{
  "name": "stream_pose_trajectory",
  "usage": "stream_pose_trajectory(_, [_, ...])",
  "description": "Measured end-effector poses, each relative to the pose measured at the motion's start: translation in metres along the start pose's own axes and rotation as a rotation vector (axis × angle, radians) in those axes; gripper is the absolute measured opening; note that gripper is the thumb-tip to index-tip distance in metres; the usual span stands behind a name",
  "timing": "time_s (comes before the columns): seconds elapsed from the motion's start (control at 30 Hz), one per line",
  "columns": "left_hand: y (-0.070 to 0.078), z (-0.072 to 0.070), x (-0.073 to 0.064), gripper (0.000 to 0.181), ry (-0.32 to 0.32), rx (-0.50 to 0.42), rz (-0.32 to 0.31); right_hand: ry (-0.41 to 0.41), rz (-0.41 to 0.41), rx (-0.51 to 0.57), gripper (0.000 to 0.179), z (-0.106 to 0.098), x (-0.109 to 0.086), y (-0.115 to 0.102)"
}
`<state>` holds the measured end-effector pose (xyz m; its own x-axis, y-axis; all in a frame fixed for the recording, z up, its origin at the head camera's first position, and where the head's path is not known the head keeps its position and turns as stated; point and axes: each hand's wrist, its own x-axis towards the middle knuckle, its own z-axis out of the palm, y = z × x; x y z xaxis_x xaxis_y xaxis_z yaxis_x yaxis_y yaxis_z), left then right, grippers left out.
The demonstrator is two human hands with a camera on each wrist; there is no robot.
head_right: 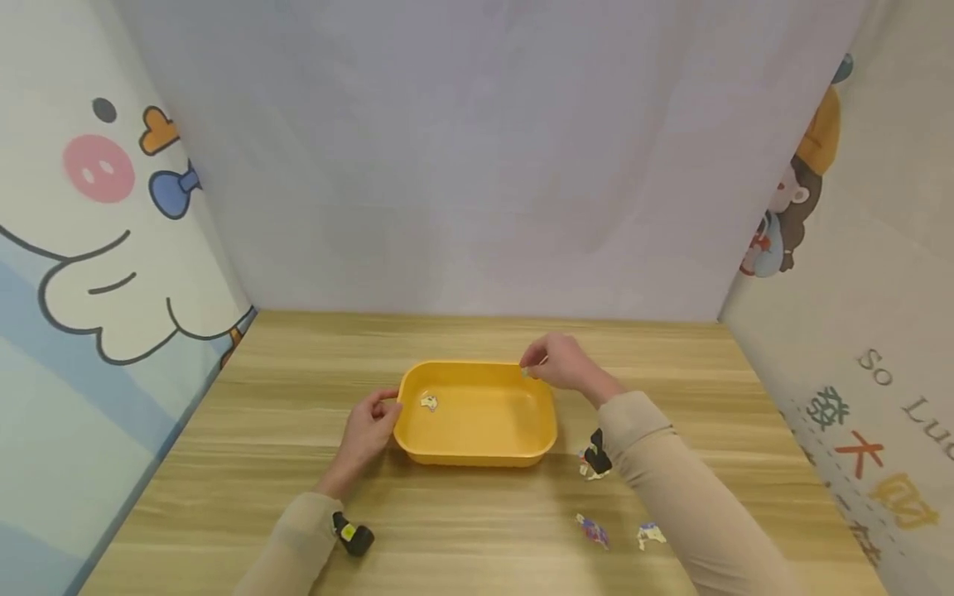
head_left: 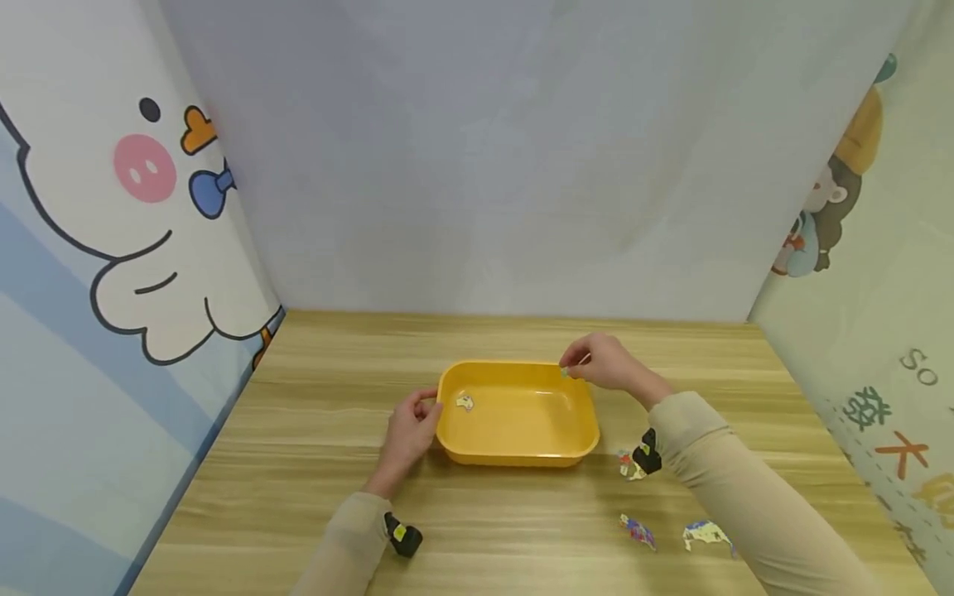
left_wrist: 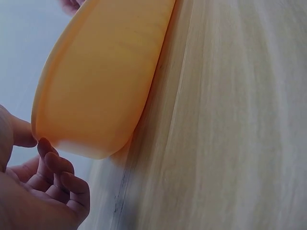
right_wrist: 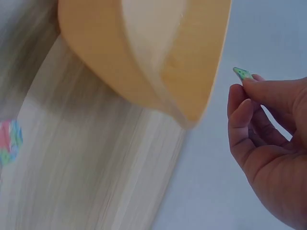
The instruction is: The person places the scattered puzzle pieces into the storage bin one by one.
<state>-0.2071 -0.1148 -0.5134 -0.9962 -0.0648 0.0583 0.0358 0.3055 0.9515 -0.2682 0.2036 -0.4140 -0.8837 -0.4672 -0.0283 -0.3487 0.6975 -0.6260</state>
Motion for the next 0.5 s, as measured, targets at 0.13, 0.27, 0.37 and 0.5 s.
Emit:
stream_pose_trajectory(0.13, [-0.001,0.001,-0.001,0.026,-0.004,-0.019,0.023,-0.010,0.009,0.020,0.011,0.014,0.012,-0.005])
stream_pose_trajectory(0.27, [-0.004,0.002,-0.001,0.026,-0.005,-0.028,0.063,-0.017,0.005,0.024,0.011,0.023,0.019,-0.009])
stream_pose_trajectory(0.37, [-0.004,0.002,0.000,0.026,-0.006,-0.031,0.058,-0.015,-0.007,0.016,0.012,0.028,0.023,-0.012])
stream_pose_trajectory(0.5, [-0.004,-0.001,0.001,0.026,-0.005,-0.042,0.028,-0.017,-0.019,0.015,0.012,0.035,0.030,-0.017])
